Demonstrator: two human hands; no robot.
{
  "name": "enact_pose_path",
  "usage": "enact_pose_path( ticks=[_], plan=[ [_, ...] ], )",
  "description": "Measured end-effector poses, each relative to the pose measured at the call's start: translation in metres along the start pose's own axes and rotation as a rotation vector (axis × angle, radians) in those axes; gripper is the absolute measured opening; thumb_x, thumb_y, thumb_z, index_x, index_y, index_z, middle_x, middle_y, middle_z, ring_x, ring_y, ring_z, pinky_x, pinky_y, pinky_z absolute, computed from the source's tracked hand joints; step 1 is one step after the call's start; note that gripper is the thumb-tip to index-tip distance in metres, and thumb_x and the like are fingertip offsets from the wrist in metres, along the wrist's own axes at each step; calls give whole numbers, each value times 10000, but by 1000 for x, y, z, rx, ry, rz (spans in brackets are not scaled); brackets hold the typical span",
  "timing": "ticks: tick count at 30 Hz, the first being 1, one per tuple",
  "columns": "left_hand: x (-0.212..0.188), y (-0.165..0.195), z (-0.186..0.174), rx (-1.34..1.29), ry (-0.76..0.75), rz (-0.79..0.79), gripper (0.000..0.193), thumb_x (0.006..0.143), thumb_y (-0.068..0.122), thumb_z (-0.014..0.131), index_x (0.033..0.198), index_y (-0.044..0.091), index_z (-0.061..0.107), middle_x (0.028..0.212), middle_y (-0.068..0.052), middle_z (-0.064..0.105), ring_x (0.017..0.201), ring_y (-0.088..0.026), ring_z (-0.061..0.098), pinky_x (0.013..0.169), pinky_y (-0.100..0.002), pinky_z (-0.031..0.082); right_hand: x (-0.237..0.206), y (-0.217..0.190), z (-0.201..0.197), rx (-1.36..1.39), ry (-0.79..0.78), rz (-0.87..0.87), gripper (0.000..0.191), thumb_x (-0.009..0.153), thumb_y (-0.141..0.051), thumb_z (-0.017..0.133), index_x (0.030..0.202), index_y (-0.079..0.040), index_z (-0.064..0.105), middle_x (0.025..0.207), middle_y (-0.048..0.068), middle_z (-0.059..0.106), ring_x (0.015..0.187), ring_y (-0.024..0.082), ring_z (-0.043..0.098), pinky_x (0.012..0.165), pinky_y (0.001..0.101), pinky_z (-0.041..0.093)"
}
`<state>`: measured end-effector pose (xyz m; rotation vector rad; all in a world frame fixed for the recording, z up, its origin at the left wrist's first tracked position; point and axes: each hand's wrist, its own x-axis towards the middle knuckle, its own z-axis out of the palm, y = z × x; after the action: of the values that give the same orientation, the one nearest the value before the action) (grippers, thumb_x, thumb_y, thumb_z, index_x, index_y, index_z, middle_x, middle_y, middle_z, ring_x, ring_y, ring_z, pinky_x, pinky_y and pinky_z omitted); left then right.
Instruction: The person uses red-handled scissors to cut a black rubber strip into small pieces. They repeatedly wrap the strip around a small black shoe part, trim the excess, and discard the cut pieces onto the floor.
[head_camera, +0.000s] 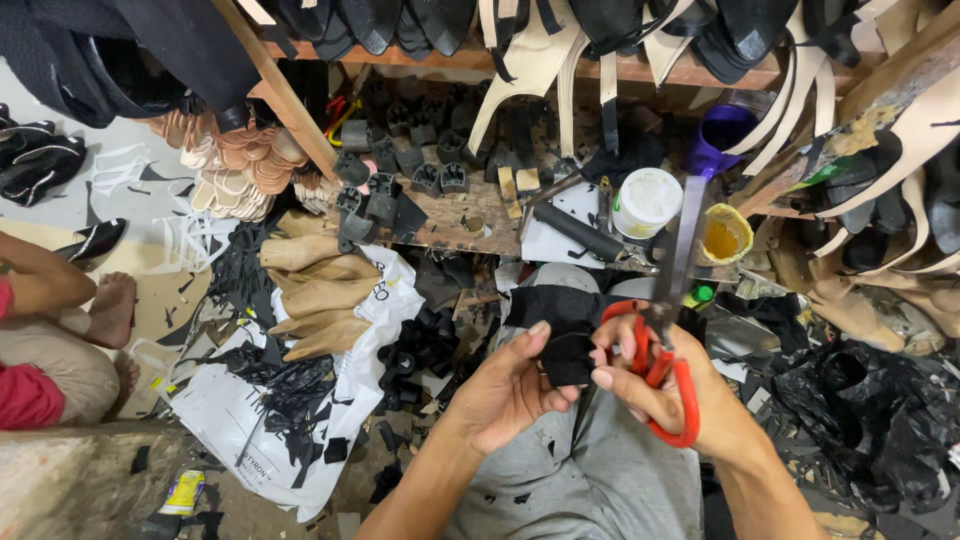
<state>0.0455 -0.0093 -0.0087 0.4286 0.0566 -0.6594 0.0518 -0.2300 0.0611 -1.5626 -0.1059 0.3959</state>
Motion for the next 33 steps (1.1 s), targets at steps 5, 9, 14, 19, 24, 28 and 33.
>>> enact_pose_path(
  ticks=[5, 9, 14, 19, 24, 28, 33],
  plan=[
    [1, -13, -1, 84, 112, 40, 354, 1056, 344, 568, 1124, 3, 636, 961, -135, 726, 772, -224, 736, 667, -315, 606, 5, -7, -14, -100, -178, -4, 261, 850, -17, 730, 903, -98, 488, 928, 52, 582, 658, 71, 554, 446, 248, 448],
    [-1, 0, -11, -14, 132, 123, 390, 1062, 423, 580, 1141, 43, 620, 892, -151, 731, 701, -200, 705, 609, -296, 590, 1, -11, -23, 230, -307, -20, 237, 904, 14, 705, 938, -65, 485, 773, 47, 541, 487, 62, 468, 423, 218, 360],
    [-12, 15, -19, 28, 82, 217, 427, 1043, 380, 574, 1250, 8, 546, 1036, -158, 721, 876, -226, 717, 803, -347, 607, 2, -15, -12, 35, 196, -140, 264, 850, 29, 701, 951, -74, 480, 755, 76, 618, 486, 81, 528, 423, 234, 407],
    [-9, 7, 1, 122, 21, 227, 491, 1024, 282, 628, 1384, -19, 484, 1158, -164, 689, 1021, -246, 713, 943, -402, 589, 5, -12, 10, 23, 240, -145, 322, 808, 48, 730, 913, -77, 453, 970, 151, 771, 476, 79, 556, 416, 223, 439],
    [-8, 9, 16, 150, -23, 255, 591, 997, 243, 662, 1471, -17, 425, 1234, -171, 662, 1066, -265, 705, 975, -406, 580, 5, -7, 15, 18, 254, -188, 374, 790, 62, 745, 921, -88, 428, 1017, 159, 775, 488, 63, 554, 434, 213, 453],
    [-7, 7, 17, 183, -55, 263, 635, 987, 247, 683, 1486, -27, 402, 1262, -183, 647, 1083, -274, 701, 983, -411, 580, 6, -1, 16, -9, 277, -194, 375, 792, 60, 769, 934, -74, 449, 958, 145, 753, 529, 64, 542, 464, 211, 432],
    [-2, 5, 14, 176, -43, 309, 651, 986, 256, 693, 1496, -22, 399, 1272, -193, 644, 1117, -285, 679, 1002, -405, 556, 4, 5, 17, 96, 212, -338, 267, 863, -44, 700, 999, -77, 473, 905, 0, 608, 773, 57, 618, 679, 230, 526]
  ],
)
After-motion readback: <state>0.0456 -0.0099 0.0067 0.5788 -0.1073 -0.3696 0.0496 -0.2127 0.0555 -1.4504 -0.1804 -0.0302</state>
